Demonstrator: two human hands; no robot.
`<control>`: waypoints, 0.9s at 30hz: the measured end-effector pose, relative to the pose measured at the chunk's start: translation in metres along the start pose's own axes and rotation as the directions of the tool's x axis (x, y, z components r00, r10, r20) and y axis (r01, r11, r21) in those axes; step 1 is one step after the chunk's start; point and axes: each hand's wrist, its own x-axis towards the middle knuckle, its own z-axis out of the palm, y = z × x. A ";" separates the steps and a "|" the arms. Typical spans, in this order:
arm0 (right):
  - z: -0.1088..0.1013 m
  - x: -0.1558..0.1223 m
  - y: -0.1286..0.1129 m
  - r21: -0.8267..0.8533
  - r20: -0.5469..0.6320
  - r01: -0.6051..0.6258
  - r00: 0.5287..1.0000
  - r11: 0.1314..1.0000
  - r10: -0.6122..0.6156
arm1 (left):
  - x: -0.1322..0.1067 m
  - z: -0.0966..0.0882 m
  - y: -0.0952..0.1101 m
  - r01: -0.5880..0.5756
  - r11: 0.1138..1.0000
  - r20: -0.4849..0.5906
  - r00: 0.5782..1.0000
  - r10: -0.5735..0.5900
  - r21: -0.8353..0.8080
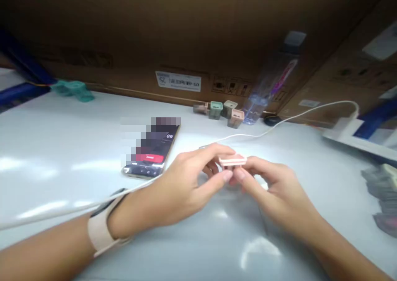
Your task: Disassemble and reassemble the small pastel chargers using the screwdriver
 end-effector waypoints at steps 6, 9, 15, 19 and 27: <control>-0.002 0.003 0.001 0.008 0.107 -0.051 0.993 0.999 0.050 | 0.002 0.002 -0.009 0.079 0.974 0.077 0.995 -0.064 -0.214; -0.003 0.005 0.004 -0.003 0.123 -0.037 0.992 0.999 0.037 | 0.002 0.003 -0.012 0.124 0.955 0.092 0.991 -0.103 -0.270; -0.005 0.003 0.005 -0.044 0.153 -0.009 0.988 0.999 0.015 | 0.004 0.003 -0.017 0.179 0.890 0.120 0.983 -0.142 -0.419; -0.006 0.003 0.009 -0.026 0.190 0.010 0.982 1.000 -0.005 | 0.007 0.002 -0.017 0.213 0.872 0.140 0.976 -0.168 -0.441; -0.006 0.005 0.013 0.008 0.251 -0.006 0.968 1.000 0.004 | 0.007 0.001 -0.017 0.241 0.883 0.160 0.969 -0.191 -0.404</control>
